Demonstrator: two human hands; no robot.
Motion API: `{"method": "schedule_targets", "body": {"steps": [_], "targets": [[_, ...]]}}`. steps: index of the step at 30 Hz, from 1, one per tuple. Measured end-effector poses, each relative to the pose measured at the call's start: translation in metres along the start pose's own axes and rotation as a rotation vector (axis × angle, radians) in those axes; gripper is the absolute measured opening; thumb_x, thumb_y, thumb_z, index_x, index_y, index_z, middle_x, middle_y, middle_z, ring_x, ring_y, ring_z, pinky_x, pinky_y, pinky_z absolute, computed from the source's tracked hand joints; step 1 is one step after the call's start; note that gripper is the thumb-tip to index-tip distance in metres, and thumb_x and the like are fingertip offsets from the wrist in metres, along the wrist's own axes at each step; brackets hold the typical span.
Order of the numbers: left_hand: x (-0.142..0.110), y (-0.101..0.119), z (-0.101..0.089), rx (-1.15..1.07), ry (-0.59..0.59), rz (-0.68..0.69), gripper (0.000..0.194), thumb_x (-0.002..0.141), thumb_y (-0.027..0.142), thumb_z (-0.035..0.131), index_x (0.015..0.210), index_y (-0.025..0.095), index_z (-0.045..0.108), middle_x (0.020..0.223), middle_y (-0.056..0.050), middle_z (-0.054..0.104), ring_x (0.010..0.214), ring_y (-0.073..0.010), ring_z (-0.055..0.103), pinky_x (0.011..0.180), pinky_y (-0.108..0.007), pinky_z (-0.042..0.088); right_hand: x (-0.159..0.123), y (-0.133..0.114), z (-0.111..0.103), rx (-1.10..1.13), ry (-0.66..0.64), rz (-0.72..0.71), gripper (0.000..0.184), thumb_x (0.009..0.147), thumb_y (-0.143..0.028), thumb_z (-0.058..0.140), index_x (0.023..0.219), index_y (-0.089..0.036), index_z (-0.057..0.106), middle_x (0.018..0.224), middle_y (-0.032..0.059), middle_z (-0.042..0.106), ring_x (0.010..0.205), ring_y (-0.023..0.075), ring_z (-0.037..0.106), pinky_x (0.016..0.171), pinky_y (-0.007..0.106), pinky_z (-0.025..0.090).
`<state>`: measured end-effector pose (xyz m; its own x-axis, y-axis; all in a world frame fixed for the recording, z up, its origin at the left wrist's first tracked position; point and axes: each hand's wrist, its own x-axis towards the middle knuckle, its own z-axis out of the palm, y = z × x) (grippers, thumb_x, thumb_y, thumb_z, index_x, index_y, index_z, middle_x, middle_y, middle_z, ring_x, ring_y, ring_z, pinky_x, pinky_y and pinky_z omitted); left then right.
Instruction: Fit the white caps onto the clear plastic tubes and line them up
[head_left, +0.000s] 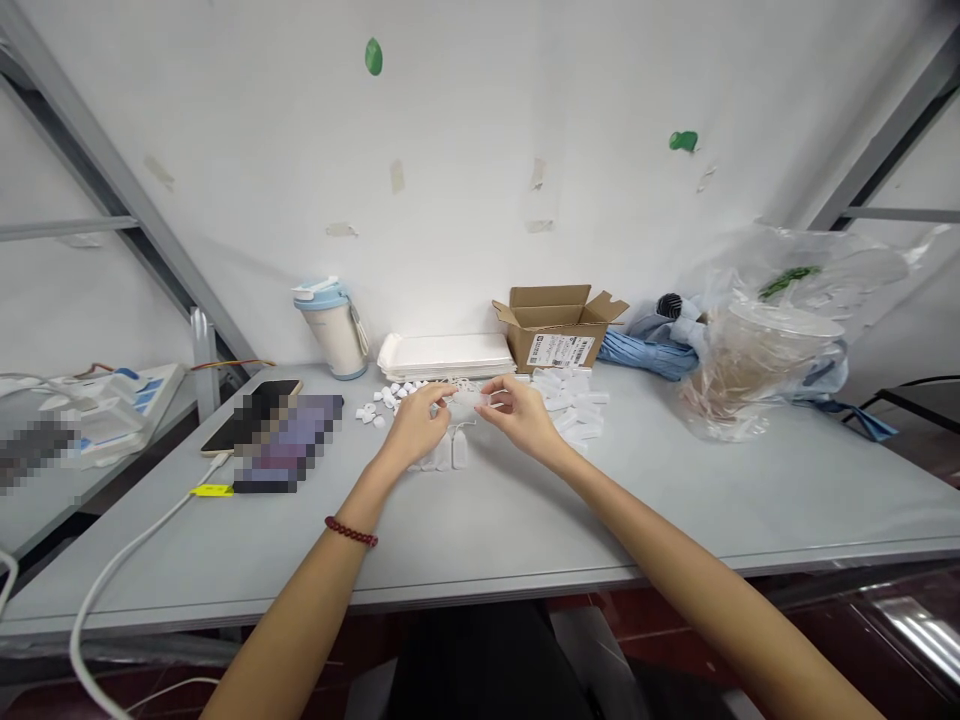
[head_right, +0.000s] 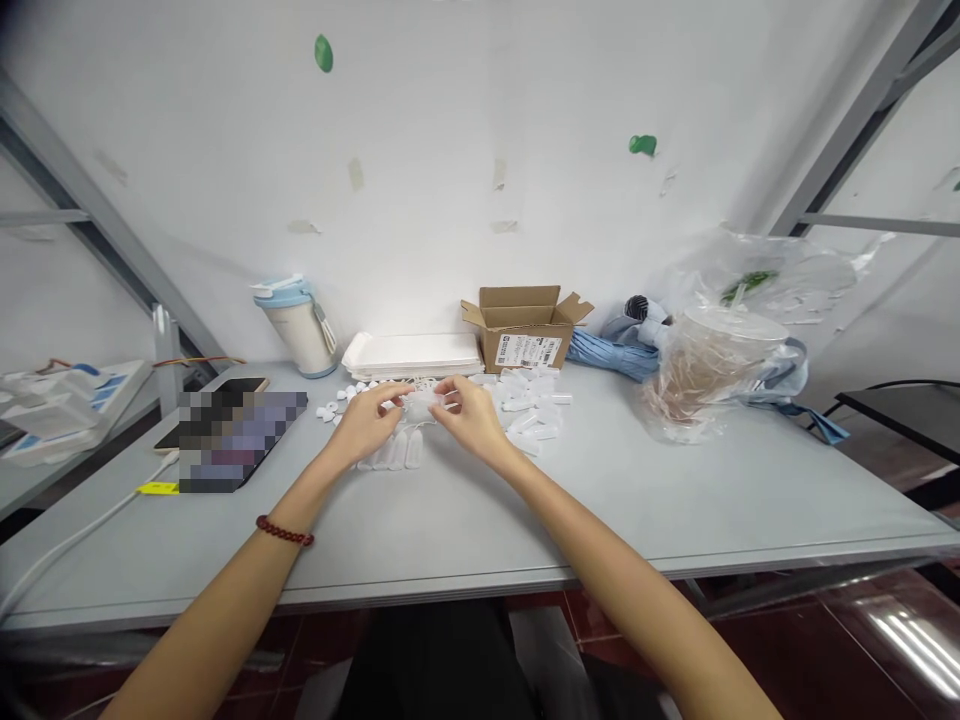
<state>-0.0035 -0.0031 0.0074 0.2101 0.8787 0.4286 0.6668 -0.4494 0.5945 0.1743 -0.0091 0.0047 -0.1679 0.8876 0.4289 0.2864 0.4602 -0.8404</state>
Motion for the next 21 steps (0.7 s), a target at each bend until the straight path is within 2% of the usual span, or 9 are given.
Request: {"method": "schedule_targets", "body": {"steps": [4, 7, 11, 15, 21], "targets": [[-0.001, 0.004, -0.002, -0.024, -0.020, -0.020, 0.042, 0.070, 0.008, 0.043, 0.101, 0.018, 0.069, 0.109, -0.005, 0.068, 0.086, -0.0181, 0.062, 0.074, -0.029, 0.051, -0.002, 0.003, 0.002, -0.171, 0.017, -0.049, 0.011, 0.075, -0.023, 0.056, 0.084, -0.018, 0.053, 0.090, 0.0054, 0.063, 0.076, 0.0141, 0.059, 0.065, 0.029, 0.051], [-0.002, 0.008, -0.005, -0.061, -0.043, -0.063, 0.041, 0.071, 0.008, 0.043, 0.102, 0.017, 0.069, 0.110, -0.005, 0.068, 0.089, -0.0185, 0.063, 0.077, -0.029, 0.052, -0.003, 0.005, 0.003, -0.202, 0.038, -0.051, 0.011, 0.076, -0.024, 0.056, 0.085, -0.018, 0.052, 0.090, 0.0060, 0.063, 0.076, 0.0149, 0.060, 0.065, 0.029, 0.051], [-0.002, 0.011, -0.007, -0.155, -0.052, -0.104, 0.042, 0.072, 0.008, 0.043, 0.107, 0.015, 0.066, 0.111, -0.007, 0.067, 0.100, -0.0194, 0.062, 0.084, -0.030, 0.051, -0.003, 0.004, 0.004, -0.140, 0.075, -0.026, 0.014, 0.076, -0.028, 0.057, 0.083, -0.018, 0.050, 0.089, 0.0060, 0.062, 0.075, 0.0157, 0.062, 0.063, 0.029, 0.051], [-0.002, 0.007, -0.004, -0.281, -0.037, -0.086, 0.045, 0.073, 0.009, 0.045, 0.114, 0.014, 0.062, 0.113, -0.008, 0.067, 0.105, -0.0202, 0.062, 0.089, -0.033, 0.051, -0.003, 0.003, 0.005, -0.054, 0.090, 0.007, 0.019, 0.075, -0.031, 0.060, 0.081, -0.019, 0.048, 0.086, 0.0049, 0.062, 0.072, 0.0148, 0.062, 0.062, 0.028, 0.051], [-0.001, 0.003, -0.002, -0.410, -0.038, -0.044, 0.040, 0.074, 0.013, 0.048, 0.112, 0.014, 0.062, 0.114, -0.009, 0.066, 0.108, -0.0214, 0.061, 0.091, -0.036, 0.050, -0.003, 0.009, 0.009, -0.017, 0.035, 0.037, 0.021, 0.074, -0.033, 0.061, 0.078, -0.019, 0.046, 0.077, 0.0025, 0.062, 0.066, 0.0151, 0.063, 0.060, 0.029, 0.051]]}}
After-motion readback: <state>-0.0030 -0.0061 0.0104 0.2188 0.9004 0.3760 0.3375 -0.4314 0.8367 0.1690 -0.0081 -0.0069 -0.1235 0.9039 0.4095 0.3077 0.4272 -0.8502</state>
